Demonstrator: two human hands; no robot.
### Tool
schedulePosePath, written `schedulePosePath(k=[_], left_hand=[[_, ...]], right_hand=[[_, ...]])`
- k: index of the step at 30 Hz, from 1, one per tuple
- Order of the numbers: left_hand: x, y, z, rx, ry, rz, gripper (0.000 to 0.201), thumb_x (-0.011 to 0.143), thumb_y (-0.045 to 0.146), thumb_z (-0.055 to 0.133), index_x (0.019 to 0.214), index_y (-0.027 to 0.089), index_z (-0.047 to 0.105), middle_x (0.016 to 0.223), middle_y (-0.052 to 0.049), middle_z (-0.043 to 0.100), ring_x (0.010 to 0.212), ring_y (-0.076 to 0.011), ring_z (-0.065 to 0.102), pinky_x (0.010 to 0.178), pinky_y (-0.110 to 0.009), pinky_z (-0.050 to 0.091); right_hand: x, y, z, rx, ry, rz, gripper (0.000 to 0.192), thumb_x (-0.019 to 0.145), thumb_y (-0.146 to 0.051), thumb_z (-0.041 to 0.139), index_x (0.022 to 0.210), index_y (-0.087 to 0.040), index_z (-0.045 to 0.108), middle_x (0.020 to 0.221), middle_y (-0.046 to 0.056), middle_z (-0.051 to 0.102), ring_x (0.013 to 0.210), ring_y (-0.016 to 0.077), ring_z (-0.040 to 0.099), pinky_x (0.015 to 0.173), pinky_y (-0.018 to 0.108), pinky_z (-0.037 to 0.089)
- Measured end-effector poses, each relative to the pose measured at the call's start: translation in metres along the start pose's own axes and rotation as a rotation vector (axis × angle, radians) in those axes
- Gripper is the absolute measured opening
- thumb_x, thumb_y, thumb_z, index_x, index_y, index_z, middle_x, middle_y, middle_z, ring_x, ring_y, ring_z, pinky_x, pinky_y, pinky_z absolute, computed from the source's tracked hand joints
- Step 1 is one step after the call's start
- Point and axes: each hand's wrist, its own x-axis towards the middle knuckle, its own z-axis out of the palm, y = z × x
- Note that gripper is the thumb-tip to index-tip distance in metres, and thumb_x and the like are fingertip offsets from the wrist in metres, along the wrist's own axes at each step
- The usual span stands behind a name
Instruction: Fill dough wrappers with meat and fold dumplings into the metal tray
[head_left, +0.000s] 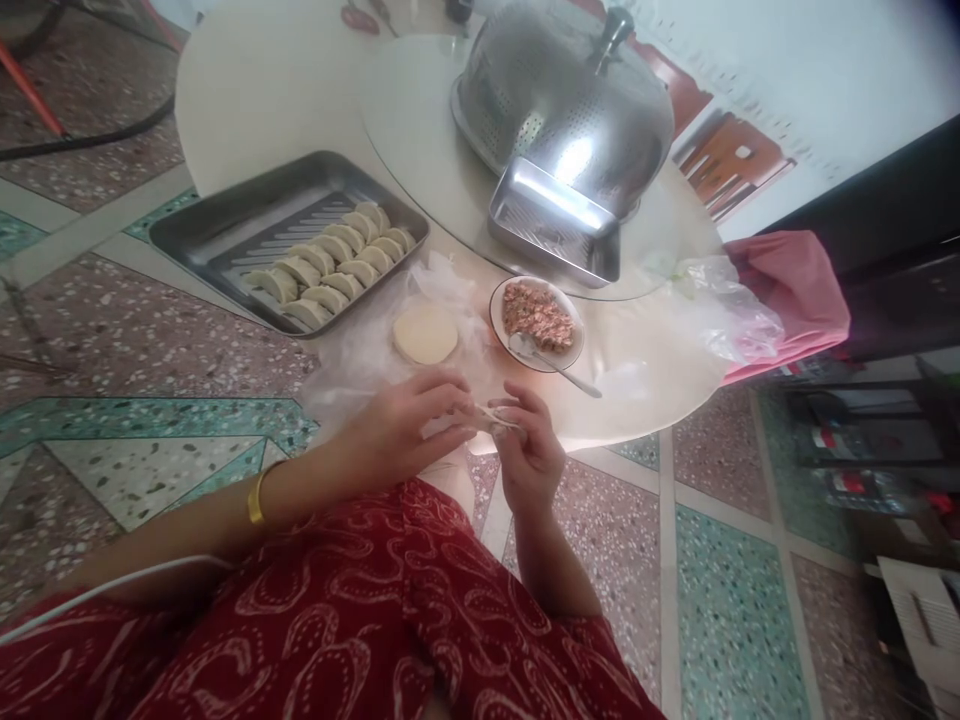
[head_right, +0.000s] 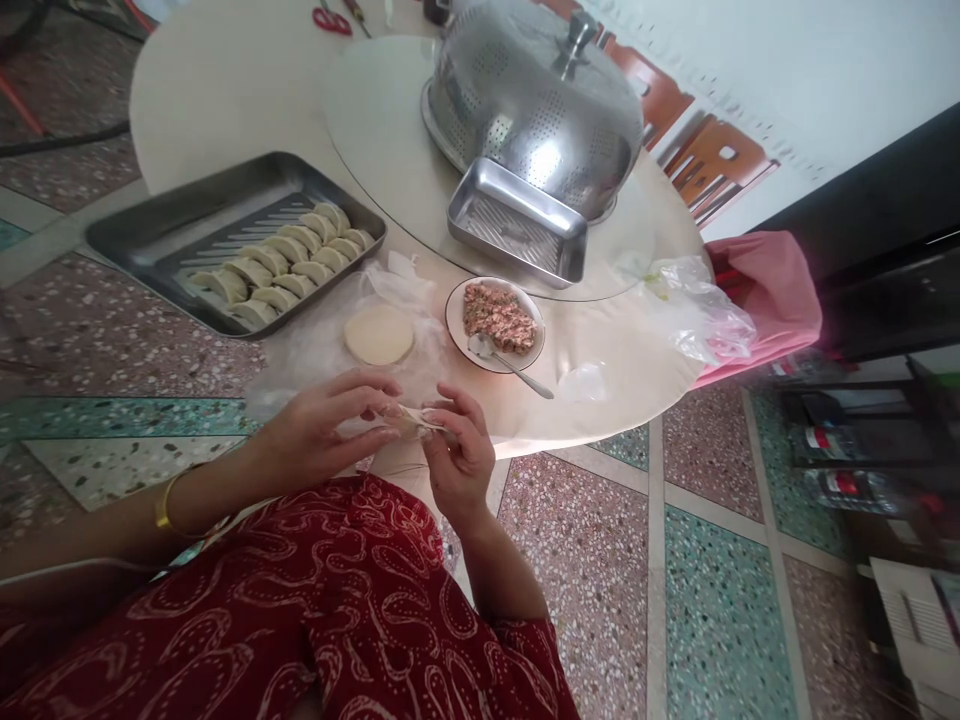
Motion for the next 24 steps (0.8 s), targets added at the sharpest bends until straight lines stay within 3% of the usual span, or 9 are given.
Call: schedulePosePath(k=[7, 15, 24], left_hand=[[-0.005, -0.001, 0.013, 0.036, 0.089, 0.043, 0.01, 0.092, 0.024, 0.057, 0.089, 0.017, 0.063, 0.103, -0.009, 0.064, 0.093, -0.0166, 0.064, 0.082, -0.028, 0.053], [-0.008, 0.0, 0.014, 0.141, 0.2, 0.167, 0.007, 0.094, 0.022, 0.056, 0.097, 0.016, 0.06, 0.101, -0.008, 0.063, 0.094, -0.0151, 0.064, 0.081, -0.027, 0.055], [-0.012, 0.001, 0.014, 0.207, 0.209, 0.237, 0.001, 0.093, 0.017, 0.057, 0.093, 0.017, 0.057, 0.102, -0.008, 0.061, 0.095, -0.016, 0.061, 0.082, -0.029, 0.055]], right_hand=[[0.0, -0.003, 0.004, -0.043, 0.045, -0.051, 0.016, 0.089, -0.018, 0.061, 0.101, -0.028, 0.066, 0.122, 0.004, 0.063, 0.096, 0.0161, 0.069, 0.08, 0.036, 0.062], [-0.002, -0.009, 0.004, -0.081, 0.057, -0.081, 0.015, 0.089, -0.016, 0.061, 0.099, -0.026, 0.067, 0.121, 0.004, 0.064, 0.098, 0.0159, 0.07, 0.08, 0.035, 0.063], [-0.002, -0.011, 0.008, -0.159, 0.069, -0.097, 0.015, 0.088, -0.016, 0.061, 0.098, -0.026, 0.067, 0.125, 0.006, 0.062, 0.099, 0.0166, 0.07, 0.08, 0.036, 0.063]])
